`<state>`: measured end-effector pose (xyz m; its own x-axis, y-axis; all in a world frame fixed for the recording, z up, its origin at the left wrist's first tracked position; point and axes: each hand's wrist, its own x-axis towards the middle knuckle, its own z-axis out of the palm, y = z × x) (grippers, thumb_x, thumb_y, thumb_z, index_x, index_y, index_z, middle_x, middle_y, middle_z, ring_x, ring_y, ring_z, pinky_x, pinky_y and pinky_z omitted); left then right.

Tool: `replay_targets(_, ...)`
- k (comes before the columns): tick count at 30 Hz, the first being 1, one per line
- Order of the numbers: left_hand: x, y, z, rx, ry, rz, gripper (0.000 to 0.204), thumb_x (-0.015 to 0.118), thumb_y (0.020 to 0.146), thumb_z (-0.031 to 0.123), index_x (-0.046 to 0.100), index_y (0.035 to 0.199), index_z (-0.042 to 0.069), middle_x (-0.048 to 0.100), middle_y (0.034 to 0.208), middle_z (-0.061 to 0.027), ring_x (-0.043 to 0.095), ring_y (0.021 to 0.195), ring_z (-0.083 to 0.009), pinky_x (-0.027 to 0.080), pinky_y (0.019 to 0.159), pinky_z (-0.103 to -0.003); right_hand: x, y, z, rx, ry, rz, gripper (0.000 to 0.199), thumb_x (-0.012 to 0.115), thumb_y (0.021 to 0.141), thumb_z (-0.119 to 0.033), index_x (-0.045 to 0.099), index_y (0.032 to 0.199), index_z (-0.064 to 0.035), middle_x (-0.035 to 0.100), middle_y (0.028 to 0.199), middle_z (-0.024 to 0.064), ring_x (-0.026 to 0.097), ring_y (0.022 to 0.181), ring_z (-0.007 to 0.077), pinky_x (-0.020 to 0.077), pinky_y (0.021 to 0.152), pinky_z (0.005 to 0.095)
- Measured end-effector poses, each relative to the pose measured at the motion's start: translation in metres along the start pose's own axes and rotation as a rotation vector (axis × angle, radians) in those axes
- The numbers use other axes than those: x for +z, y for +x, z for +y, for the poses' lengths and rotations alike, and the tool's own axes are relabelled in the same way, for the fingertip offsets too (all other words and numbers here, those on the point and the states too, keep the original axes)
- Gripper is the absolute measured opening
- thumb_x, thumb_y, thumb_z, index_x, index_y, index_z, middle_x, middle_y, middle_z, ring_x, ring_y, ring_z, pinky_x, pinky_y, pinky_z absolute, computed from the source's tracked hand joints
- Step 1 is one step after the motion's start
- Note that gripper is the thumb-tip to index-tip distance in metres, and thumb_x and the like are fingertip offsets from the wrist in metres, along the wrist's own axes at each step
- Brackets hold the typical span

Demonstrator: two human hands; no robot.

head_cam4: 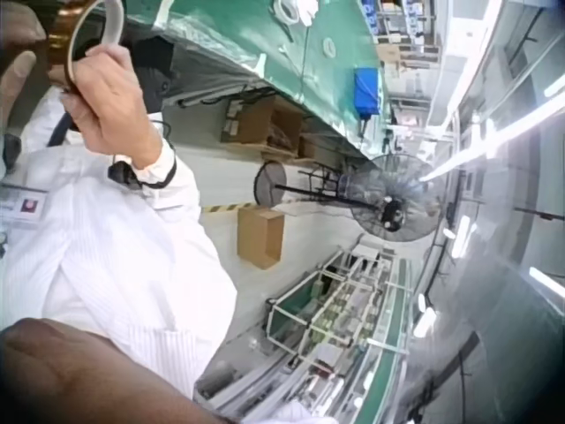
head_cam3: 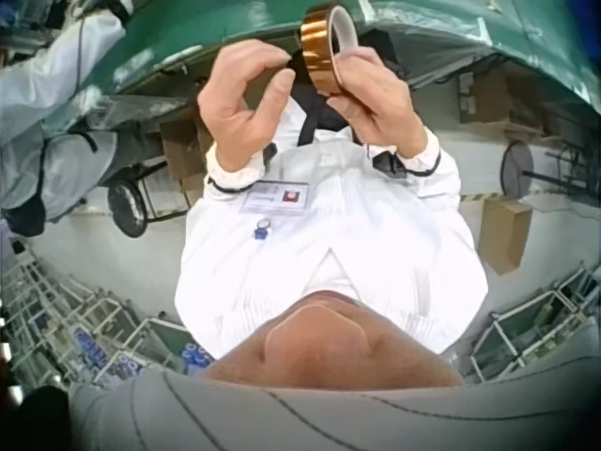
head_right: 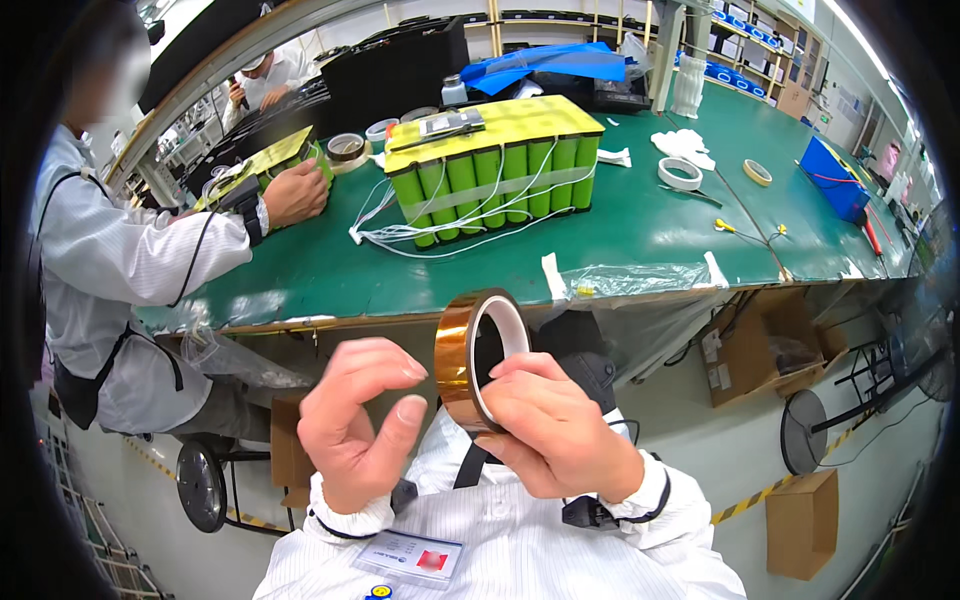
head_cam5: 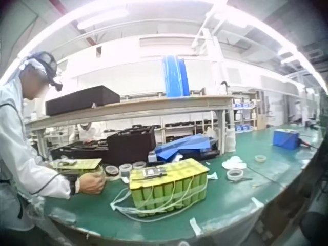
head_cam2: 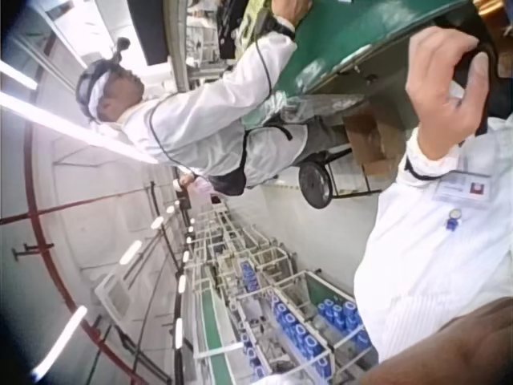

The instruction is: The person peels adhesive tape from a roll, wraps it around the wires and battery cells of a battery pack by hand, turns the battery pack, and applies tape across the cells.

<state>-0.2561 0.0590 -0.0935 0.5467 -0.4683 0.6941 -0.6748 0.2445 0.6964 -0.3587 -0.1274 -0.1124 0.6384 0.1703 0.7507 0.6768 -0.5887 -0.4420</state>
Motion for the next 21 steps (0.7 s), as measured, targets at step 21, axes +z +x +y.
replay_targets(21,-0.038,0.004,0.027,0.328,0.808,-0.127,0.016,0.075,0.079,0.007,0.067,0.089,-0.002,0.065,0.086,-0.0108,0.060,0.080,-0.0317,0.051,0.063,-0.036,-0.006,0.051,-0.030,-0.154,-0.310,-0.317,0.030,0.074,0.060,-0.008,0.062,0.085,0.0014,0.047,0.066,0.0029,0.048,0.058,0.0204,0.0389,0.062,0.0373)
